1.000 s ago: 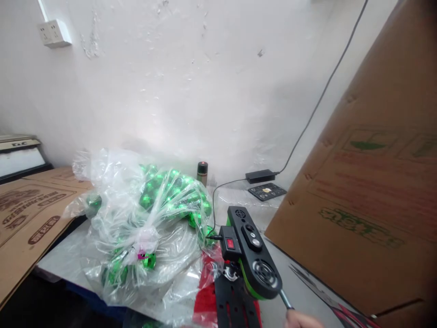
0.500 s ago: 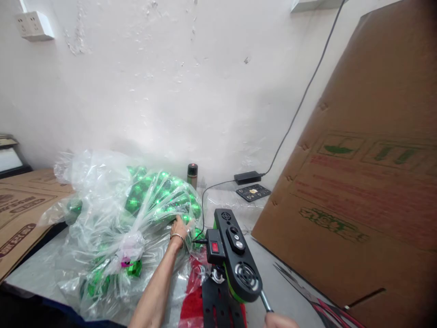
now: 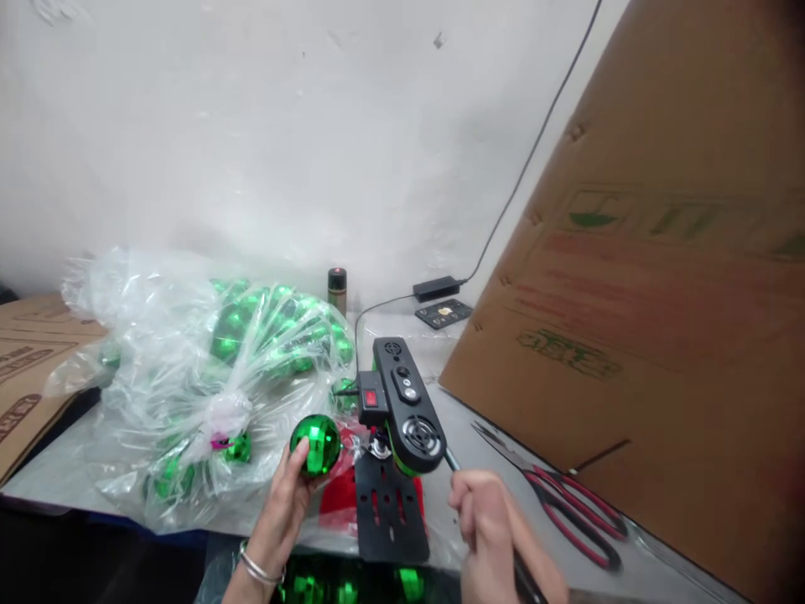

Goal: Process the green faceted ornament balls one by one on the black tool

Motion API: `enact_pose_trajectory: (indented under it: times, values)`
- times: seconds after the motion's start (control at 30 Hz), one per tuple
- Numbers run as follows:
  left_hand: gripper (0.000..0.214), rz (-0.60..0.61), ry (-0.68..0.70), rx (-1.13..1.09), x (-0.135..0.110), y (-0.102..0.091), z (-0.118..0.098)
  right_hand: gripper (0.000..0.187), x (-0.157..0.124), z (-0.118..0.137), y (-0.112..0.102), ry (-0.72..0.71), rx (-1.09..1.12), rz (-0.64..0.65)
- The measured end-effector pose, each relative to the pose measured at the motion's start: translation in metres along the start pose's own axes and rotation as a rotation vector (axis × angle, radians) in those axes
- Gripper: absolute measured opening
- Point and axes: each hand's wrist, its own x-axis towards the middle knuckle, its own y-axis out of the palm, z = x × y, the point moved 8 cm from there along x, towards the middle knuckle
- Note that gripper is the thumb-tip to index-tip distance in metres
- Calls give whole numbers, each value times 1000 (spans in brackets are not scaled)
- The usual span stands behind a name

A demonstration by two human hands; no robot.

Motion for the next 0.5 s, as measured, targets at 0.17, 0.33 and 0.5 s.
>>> enact_pose_trajectory:
  times: [0.17,0.33,0.5]
  values:
    - [88,83,103,373,-27,15,38,51,16,14,5,-89,3,85]
    - [95,194,279,694,-31,30,57,44,8,13,5,-113,12,117]
    - [88,218,432,871,-33,34,68,42,4,12,3,-147,19,125]
